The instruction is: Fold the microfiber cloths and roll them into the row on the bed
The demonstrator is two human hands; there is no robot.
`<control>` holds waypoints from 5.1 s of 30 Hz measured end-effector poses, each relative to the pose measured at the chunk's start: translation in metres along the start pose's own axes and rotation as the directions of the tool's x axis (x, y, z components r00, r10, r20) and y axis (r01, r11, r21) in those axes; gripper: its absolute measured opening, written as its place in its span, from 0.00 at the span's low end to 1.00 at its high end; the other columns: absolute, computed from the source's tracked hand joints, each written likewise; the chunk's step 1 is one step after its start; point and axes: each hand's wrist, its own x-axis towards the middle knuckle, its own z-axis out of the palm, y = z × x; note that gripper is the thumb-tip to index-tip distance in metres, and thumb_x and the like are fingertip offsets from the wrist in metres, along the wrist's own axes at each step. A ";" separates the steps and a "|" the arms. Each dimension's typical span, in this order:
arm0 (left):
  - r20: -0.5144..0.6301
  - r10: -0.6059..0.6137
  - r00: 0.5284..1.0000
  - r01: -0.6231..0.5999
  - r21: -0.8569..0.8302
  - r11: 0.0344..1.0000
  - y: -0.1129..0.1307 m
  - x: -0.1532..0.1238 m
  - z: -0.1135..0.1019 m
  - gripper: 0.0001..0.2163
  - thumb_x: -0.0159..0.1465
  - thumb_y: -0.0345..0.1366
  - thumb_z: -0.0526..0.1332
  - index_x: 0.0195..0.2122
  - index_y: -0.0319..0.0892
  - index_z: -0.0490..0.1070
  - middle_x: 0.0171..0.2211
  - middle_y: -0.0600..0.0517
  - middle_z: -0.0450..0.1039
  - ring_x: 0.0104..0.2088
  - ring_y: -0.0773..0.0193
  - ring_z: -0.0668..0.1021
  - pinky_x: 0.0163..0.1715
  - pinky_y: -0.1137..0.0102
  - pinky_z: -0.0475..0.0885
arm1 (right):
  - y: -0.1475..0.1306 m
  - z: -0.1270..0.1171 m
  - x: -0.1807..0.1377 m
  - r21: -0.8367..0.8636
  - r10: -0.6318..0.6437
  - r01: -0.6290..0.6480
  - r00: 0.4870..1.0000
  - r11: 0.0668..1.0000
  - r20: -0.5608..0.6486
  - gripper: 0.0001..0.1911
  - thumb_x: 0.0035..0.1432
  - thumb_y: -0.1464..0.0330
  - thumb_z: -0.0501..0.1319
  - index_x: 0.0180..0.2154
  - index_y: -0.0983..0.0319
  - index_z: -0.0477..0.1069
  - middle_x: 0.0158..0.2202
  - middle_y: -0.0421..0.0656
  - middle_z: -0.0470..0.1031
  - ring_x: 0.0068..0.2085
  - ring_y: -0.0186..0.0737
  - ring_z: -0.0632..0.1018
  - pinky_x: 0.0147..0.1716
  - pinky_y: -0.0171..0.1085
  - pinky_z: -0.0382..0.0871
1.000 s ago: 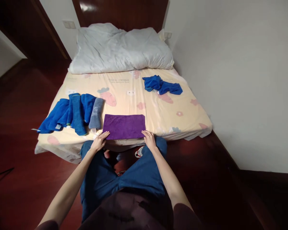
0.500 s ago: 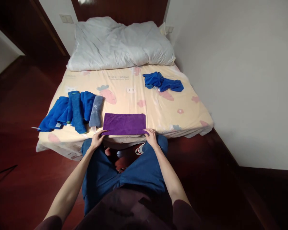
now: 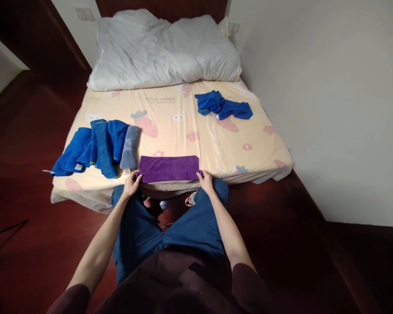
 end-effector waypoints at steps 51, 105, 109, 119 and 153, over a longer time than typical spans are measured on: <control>-0.168 -0.077 0.983 0.116 0.239 0.964 0.013 -0.012 0.006 0.09 0.58 0.34 0.55 0.36 0.42 0.74 0.35 0.43 0.72 0.38 0.51 0.76 0.47 0.54 0.73 | 0.000 0.003 0.002 -0.041 0.007 -0.009 0.999 0.999 -0.054 0.25 0.64 0.47 0.55 0.41 0.61 0.76 0.38 0.53 0.81 0.39 0.52 0.79 0.44 0.46 0.74; 0.402 0.357 0.843 -0.528 0.493 0.692 0.029 -0.003 0.011 0.28 0.72 0.42 0.50 0.71 0.37 0.55 0.71 0.40 0.53 0.72 0.50 0.54 0.70 0.51 0.53 | -0.032 -0.001 -0.017 -0.400 -0.417 0.439 0.897 0.805 0.145 0.23 0.72 0.65 0.51 0.63 0.62 0.67 0.64 0.52 0.68 0.65 0.49 0.69 0.66 0.52 0.59; 0.395 0.318 0.862 -0.498 0.547 0.673 0.021 -0.005 0.014 0.32 0.70 0.41 0.51 0.72 0.31 0.50 0.73 0.38 0.47 0.73 0.49 0.51 0.71 0.52 0.50 | -0.036 0.002 -0.018 -0.429 -0.450 0.592 0.802 0.682 0.392 0.30 0.70 0.68 0.53 0.70 0.62 0.55 0.71 0.49 0.57 0.71 0.47 0.59 0.71 0.54 0.49; 0.546 0.252 0.799 -0.576 0.574 0.582 0.035 0.026 0.001 0.27 0.65 0.23 0.48 0.66 0.33 0.64 0.66 0.34 0.63 0.67 0.48 0.67 0.68 0.52 0.59 | -0.024 -0.014 0.012 -0.430 -0.428 0.651 0.747 0.625 0.509 0.33 0.61 0.81 0.51 0.67 0.65 0.62 0.66 0.51 0.65 0.68 0.47 0.67 0.69 0.55 0.56; 0.177 -0.076 0.981 0.000 0.395 0.919 0.027 0.060 0.005 0.23 0.69 0.42 0.50 0.61 0.36 0.64 0.49 0.38 0.78 0.48 0.45 0.81 0.50 0.56 0.74 | 0.006 -0.020 0.070 -0.004 -0.012 0.013 0.984 1.000 0.179 0.24 0.62 0.49 0.58 0.45 0.63 0.74 0.35 0.47 0.77 0.36 0.46 0.77 0.40 0.43 0.74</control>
